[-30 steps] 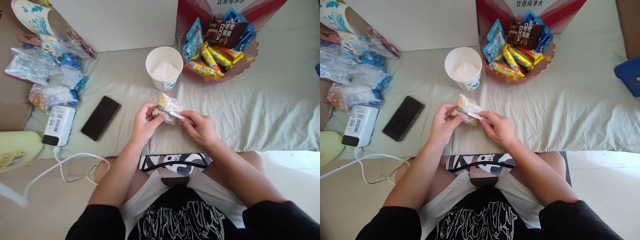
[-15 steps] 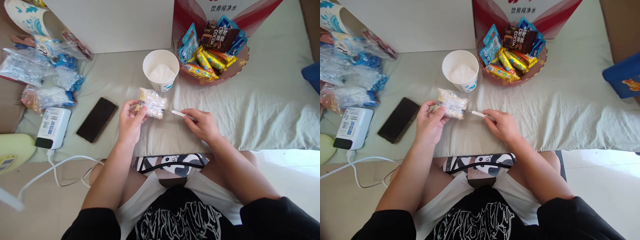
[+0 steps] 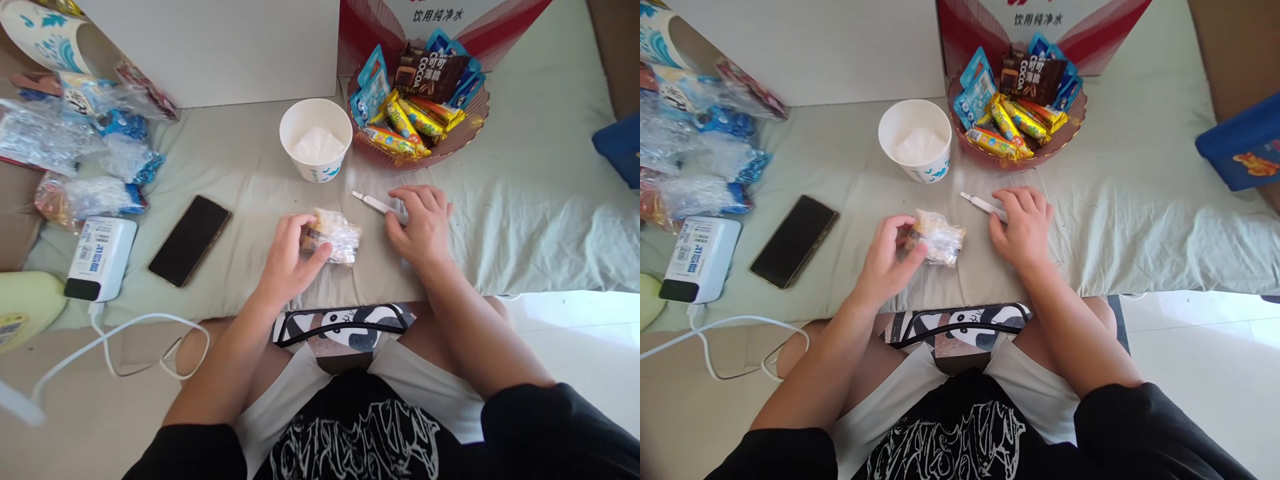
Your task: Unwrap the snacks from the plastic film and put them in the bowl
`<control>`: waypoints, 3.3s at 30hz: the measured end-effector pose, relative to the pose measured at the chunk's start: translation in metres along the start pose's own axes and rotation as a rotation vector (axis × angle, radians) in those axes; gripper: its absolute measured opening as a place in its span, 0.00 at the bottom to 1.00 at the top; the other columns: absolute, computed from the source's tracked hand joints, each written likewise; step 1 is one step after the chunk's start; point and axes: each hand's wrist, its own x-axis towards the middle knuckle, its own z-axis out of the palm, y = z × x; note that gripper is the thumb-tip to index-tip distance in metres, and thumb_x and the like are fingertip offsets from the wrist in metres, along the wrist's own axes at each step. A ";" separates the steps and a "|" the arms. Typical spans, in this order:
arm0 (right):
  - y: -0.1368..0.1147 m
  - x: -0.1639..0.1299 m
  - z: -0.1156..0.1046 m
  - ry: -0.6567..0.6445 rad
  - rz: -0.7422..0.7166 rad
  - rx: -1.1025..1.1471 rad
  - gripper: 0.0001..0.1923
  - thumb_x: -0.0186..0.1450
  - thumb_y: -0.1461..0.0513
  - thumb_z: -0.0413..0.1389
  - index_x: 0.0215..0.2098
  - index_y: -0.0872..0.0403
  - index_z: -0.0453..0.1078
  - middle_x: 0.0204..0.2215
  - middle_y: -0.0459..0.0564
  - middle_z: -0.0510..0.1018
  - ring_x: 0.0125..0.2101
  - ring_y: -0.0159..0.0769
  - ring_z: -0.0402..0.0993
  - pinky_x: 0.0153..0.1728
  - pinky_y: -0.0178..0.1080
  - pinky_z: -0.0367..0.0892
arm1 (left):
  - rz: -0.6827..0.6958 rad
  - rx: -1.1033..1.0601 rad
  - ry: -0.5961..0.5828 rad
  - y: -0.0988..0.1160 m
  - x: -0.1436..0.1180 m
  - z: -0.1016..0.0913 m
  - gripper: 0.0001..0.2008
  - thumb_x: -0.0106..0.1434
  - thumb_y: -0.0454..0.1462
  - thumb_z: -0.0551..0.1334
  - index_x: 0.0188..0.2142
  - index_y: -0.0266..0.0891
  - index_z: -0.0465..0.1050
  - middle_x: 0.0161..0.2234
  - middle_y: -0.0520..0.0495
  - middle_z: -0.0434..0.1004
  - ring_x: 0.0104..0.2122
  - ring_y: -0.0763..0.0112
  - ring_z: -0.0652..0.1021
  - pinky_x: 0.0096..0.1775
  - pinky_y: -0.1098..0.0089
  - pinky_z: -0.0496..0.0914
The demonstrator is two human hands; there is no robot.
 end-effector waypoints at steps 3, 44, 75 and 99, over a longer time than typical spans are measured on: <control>-0.009 -0.004 -0.002 -0.039 -0.187 0.194 0.20 0.64 0.62 0.51 0.53 0.52 0.72 0.50 0.59 0.81 0.52 0.53 0.75 0.53 0.54 0.66 | 0.132 0.037 0.000 -0.002 0.001 -0.007 0.16 0.67 0.45 0.63 0.53 0.46 0.74 0.63 0.38 0.70 0.64 0.52 0.71 0.62 0.52 0.69; -0.059 -0.054 -0.033 -0.057 -0.652 0.289 0.07 0.69 0.67 0.52 0.36 0.50 0.70 0.23 0.44 0.76 0.24 0.34 0.71 0.27 0.41 0.65 | 0.186 0.328 -0.200 0.003 0.016 -0.026 0.10 0.67 0.44 0.63 0.35 0.43 0.78 0.38 0.46 0.83 0.36 0.64 0.80 0.40 0.65 0.73; -0.048 -0.053 0.008 -0.278 -0.122 0.459 0.31 0.71 0.60 0.54 0.71 0.47 0.56 0.59 0.60 0.65 0.43 0.41 0.77 0.43 0.49 0.80 | 0.038 0.249 0.036 0.019 0.001 -0.011 0.08 0.66 0.38 0.58 0.30 0.41 0.71 0.28 0.49 0.78 0.27 0.70 0.77 0.31 0.68 0.69; -0.045 -0.056 0.002 -0.366 0.078 0.659 0.37 0.72 0.45 0.51 0.73 0.53 0.56 0.61 0.64 0.71 0.57 0.53 0.75 0.60 0.59 0.73 | -0.430 -0.649 -0.161 0.034 0.005 -0.014 0.12 0.63 0.47 0.62 0.30 0.44 0.65 0.46 0.43 0.85 0.47 0.55 0.85 0.48 0.52 0.80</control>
